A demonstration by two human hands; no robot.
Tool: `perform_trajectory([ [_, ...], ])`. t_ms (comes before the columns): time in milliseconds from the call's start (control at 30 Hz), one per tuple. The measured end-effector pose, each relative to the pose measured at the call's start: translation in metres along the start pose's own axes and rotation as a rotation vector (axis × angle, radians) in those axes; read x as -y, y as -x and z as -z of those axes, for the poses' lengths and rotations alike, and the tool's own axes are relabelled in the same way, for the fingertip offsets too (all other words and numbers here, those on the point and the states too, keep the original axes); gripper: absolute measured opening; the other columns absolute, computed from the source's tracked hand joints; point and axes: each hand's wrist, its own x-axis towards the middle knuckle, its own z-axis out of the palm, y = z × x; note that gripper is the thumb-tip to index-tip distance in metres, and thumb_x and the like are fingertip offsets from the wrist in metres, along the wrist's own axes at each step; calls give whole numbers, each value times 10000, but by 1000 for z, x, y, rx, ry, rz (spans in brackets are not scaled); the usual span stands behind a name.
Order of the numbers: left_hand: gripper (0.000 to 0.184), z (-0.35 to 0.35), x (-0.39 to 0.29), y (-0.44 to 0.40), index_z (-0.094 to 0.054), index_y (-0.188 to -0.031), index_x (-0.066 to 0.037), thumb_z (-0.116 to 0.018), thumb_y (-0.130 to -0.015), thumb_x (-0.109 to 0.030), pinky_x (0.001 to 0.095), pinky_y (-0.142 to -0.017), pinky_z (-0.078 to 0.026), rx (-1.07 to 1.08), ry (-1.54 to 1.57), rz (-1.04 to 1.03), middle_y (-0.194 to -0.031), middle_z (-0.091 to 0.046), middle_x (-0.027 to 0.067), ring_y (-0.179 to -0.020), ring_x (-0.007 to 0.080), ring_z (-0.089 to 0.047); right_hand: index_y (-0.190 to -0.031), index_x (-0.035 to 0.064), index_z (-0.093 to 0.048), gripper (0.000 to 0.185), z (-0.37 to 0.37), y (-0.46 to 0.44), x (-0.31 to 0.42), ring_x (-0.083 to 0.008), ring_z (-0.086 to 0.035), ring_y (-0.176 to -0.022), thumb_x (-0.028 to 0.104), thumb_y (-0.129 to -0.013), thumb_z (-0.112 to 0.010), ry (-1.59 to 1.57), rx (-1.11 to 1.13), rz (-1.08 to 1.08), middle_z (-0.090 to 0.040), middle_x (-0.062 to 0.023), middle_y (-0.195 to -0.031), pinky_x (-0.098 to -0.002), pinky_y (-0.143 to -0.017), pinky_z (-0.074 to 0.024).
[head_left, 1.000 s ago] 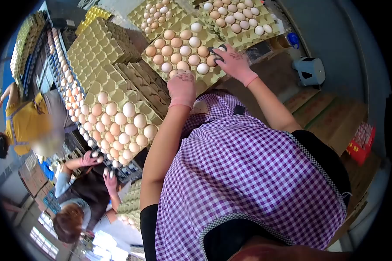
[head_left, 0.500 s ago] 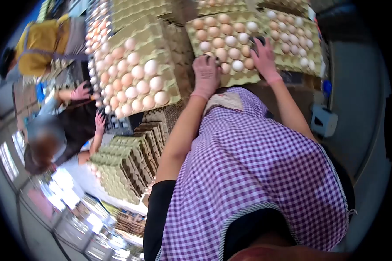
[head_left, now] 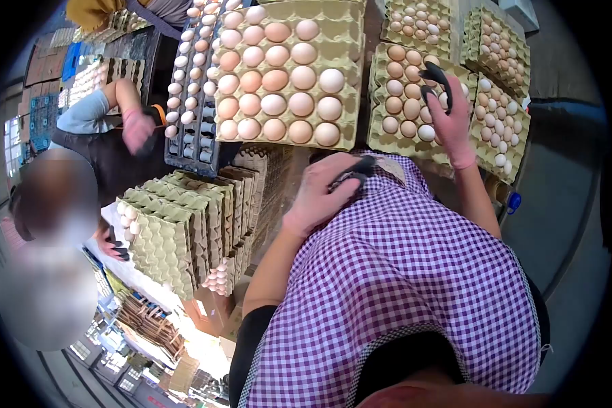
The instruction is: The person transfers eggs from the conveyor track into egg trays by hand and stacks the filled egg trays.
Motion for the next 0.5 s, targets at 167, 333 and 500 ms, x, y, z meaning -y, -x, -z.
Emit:
perform_trajectory([
  [167, 295, 62, 25, 41, -648, -1152, 76, -585, -949, -128, 300, -875, -496, -372, 58, 113, -1053, -695, 109, -962, 179, -641, -1289, 28, -606, 466, -60, -24, 56, -236, -610, -1073, 24, -831, -686, -89, 78, 14, -640, -109, -1155, -343, -962, -481],
  [333, 336, 108, 58, 59, -621, -1210, 77, -539, -1003, -174, 324, -927, -485, -631, 27, 86, -1113, -677, 123, -998, 195, -642, -1289, 52, -622, 455, -99, -38, 66, -237, -603, -1073, 47, -839, -687, -20, 29, 44, -649, -112, -1157, -344, -956, -475],
  [500, 311, 134, 78, 58, -582, -1278, 52, -498, -995, -46, 316, -954, -490, -922, 275, 113, -1209, -637, 119, -1051, 191, -628, -1292, 38, -618, 399, -114, -40, 76, -184, -620, -1094, 51, -894, -644, -78, -25, -29, -662, -96, -1146, -314, -971, -479],
])
